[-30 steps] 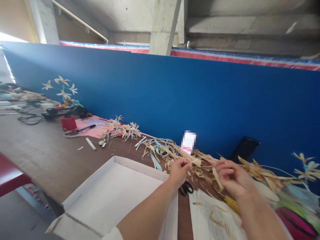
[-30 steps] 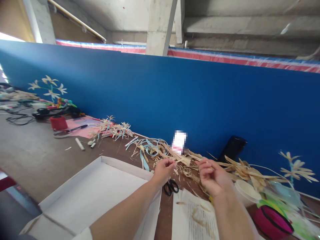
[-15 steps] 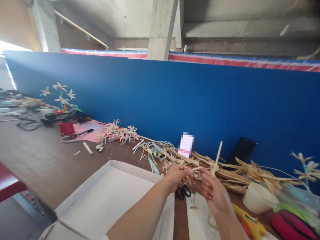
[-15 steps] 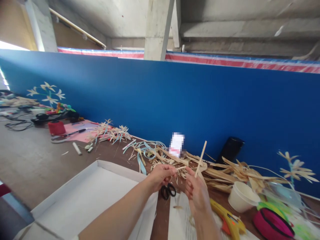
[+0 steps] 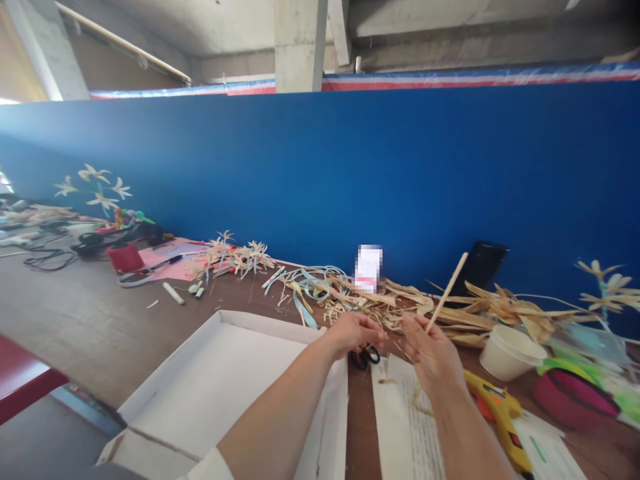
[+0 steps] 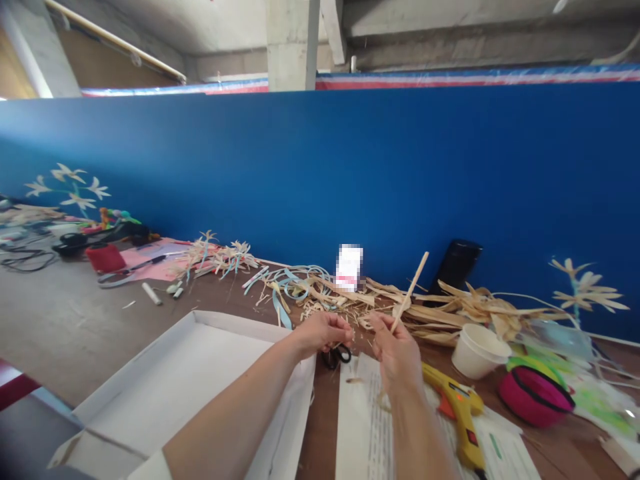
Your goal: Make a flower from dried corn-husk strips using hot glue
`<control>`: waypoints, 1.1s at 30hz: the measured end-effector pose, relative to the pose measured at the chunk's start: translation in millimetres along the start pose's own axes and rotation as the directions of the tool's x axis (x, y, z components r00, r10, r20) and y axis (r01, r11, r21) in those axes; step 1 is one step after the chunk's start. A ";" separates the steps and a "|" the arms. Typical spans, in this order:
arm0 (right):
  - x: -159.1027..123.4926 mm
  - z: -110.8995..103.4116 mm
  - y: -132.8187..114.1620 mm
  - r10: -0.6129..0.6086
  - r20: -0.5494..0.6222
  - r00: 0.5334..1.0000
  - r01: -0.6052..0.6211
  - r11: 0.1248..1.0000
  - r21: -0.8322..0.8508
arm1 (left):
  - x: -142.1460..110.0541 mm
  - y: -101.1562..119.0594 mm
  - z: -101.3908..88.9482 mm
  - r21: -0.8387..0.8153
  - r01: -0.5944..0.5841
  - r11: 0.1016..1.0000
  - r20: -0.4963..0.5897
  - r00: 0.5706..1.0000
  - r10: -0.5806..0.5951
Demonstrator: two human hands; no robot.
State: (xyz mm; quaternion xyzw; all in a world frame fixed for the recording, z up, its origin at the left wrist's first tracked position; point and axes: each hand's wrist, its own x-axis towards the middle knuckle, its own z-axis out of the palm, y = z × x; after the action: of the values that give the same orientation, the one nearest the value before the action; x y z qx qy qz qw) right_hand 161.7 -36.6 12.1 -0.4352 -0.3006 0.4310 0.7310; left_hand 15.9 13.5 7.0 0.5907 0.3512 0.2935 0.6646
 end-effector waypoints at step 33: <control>6.1 -18.0 15.8 -0.030 -0.033 0.999 0.015 0.920 -0.392 | -0.8 7.2 10.5 0.058 -0.014 0.998 -0.132 0.991 0.021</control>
State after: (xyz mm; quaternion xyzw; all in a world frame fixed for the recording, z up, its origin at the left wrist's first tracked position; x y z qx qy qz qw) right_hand 173.2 -34.1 -9.6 -0.5772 -0.3716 0.3454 0.6399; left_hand 24.1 7.8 14.8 0.5915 0.3975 0.3277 0.6203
